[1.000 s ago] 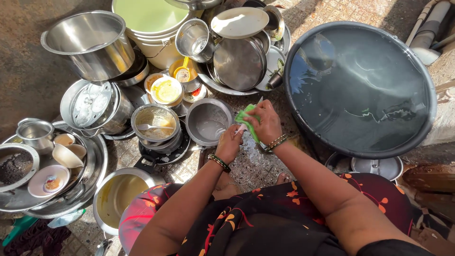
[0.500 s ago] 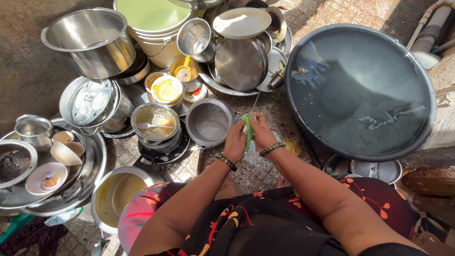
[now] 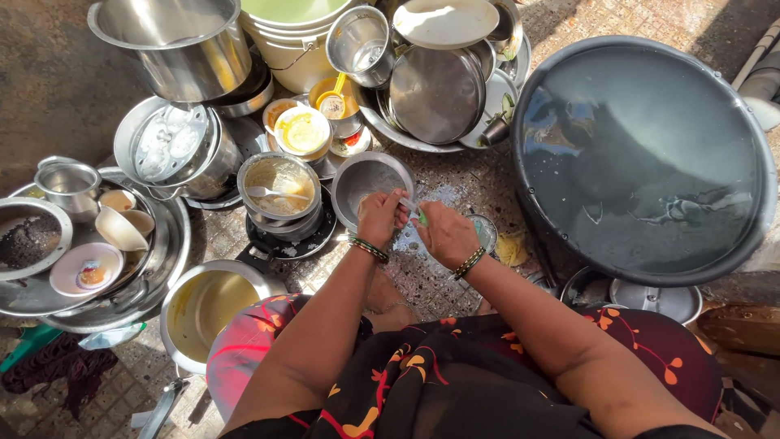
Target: Washing a metal pressure cooker pot using a sponge and dish soap.
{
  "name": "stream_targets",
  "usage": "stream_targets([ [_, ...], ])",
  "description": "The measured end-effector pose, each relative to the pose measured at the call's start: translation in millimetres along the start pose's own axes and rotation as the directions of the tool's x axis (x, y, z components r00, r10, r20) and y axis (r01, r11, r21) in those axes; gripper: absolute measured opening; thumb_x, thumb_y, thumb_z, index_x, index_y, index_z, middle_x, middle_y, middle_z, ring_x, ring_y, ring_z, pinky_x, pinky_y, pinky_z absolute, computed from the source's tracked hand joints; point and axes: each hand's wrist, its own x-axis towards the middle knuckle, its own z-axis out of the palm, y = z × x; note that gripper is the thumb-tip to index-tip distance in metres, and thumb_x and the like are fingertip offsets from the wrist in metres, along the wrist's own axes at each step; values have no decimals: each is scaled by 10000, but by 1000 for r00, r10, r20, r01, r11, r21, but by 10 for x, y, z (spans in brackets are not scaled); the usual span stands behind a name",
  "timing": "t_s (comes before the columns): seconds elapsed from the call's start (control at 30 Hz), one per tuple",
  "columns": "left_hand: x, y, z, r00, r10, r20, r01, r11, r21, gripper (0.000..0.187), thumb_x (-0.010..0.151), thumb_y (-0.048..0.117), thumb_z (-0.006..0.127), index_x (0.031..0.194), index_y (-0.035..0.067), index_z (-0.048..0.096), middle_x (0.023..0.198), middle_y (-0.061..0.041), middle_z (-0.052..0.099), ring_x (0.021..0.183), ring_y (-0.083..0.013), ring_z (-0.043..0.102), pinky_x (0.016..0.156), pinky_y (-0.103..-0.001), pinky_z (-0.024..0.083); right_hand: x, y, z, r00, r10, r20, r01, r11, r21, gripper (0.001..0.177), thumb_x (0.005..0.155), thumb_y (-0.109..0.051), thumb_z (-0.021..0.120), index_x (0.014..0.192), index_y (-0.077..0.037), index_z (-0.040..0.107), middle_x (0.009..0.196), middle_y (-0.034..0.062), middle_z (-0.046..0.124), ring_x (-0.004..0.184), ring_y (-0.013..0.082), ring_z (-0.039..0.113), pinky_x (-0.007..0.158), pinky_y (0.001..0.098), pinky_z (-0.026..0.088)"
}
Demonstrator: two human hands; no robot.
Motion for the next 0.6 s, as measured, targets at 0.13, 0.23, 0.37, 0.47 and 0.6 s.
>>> stream_targets([
  [0.13,-25,-223,-104,996,-64,-59,51,979,-198,311,1013,251,613,957,-33,729,644,-96,676,499,-140,633,470,-265,519,-122,157,103,995,-89,52,92,995,-50,430,930,-277,716,1238,-17,565,1022,158,667,879,355,678,742,464,540],
  [0.23,-165,-294,-100,992,-81,-99,60,978,-198,310,1021,251,627,957,-41,708,678,-121,698,535,-156,661,502,-270,547,-260,107,203,990,-134,37,133,991,13,421,946,-263,738,1251,-32,561,1049,142,659,936,346,678,798,437,554],
  [0.37,-339,0,-76,995,-46,-87,31,985,-169,297,1033,232,619,951,-44,694,725,-119,697,577,-157,687,531,-277,576,-173,-80,166,997,-68,36,65,993,100,450,959,-262,731,1304,-54,532,1135,161,649,1007,372,659,872,451,548],
  [0.47,-313,87,-199,995,24,-97,-38,989,-146,307,1061,226,607,962,-48,704,761,-120,703,600,-147,689,558,-263,582,-282,123,230,990,-7,138,-9,993,115,462,963,-269,722,1321,-56,523,1129,167,646,1000,382,658,855,460,539],
  [0.6,-318,-14,-24,994,2,-111,-20,987,-158,310,1062,218,593,978,-55,712,762,-141,724,593,-152,706,562,-267,602,-254,9,110,998,-21,67,9,987,162,461,954,-269,705,1316,-60,511,1151,179,650,1039,400,655,888,470,537],
])
